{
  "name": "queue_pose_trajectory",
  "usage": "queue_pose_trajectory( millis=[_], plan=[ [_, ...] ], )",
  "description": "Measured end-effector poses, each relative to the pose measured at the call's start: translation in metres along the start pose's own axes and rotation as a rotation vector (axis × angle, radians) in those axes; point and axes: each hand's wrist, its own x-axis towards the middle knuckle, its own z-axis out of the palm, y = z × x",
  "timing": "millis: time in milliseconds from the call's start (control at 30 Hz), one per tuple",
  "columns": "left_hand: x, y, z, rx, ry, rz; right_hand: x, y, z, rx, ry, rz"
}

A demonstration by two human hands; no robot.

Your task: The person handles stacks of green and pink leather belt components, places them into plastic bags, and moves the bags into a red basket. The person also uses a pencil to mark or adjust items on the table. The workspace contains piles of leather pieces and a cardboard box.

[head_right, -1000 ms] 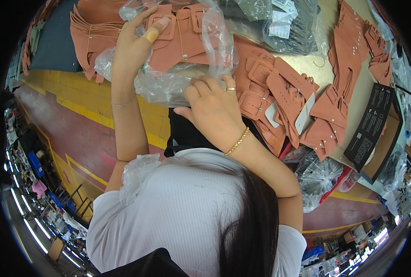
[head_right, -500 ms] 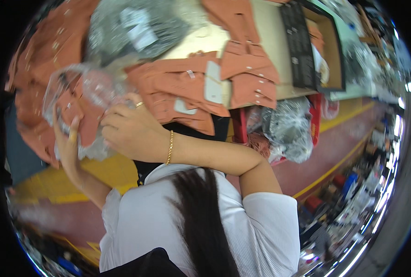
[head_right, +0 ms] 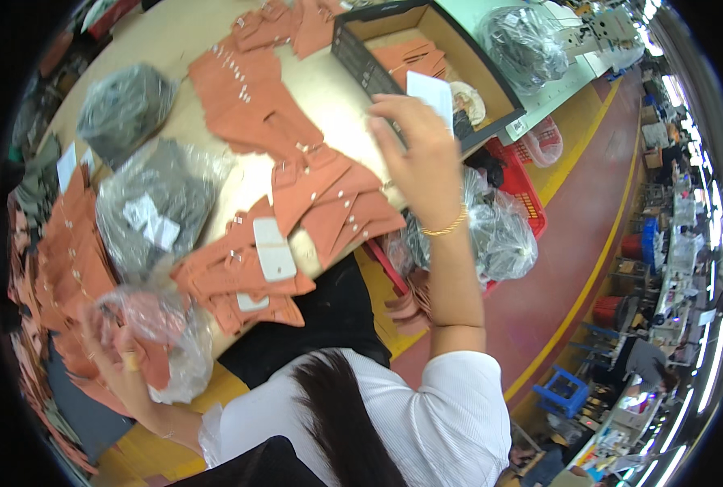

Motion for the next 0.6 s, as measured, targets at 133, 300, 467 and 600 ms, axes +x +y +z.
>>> queue_pose_trajectory(
  millis=[133, 300, 467, 600],
  plan=[
    [0.029, 0.040, 0.065, 0.194, -0.392, 0.222, 0.045, 0.088, -0.042, -0.122, -0.001, 0.061],
    [0.055, 0.070, 0.137, 0.379, -0.750, 0.226, 0.085, 0.191, 0.004, -0.279, -0.328, 0.069],
    [0.068, 0.071, 0.186, 0.462, -0.896, 0.212, 0.104, 0.218, 0.073, -0.592, -0.554, -0.061],
    [0.079, 0.066, 0.201, 0.463, -0.911, 0.227, 0.135, 0.230, 0.077, -0.634, -0.775, -0.041]
  ],
)
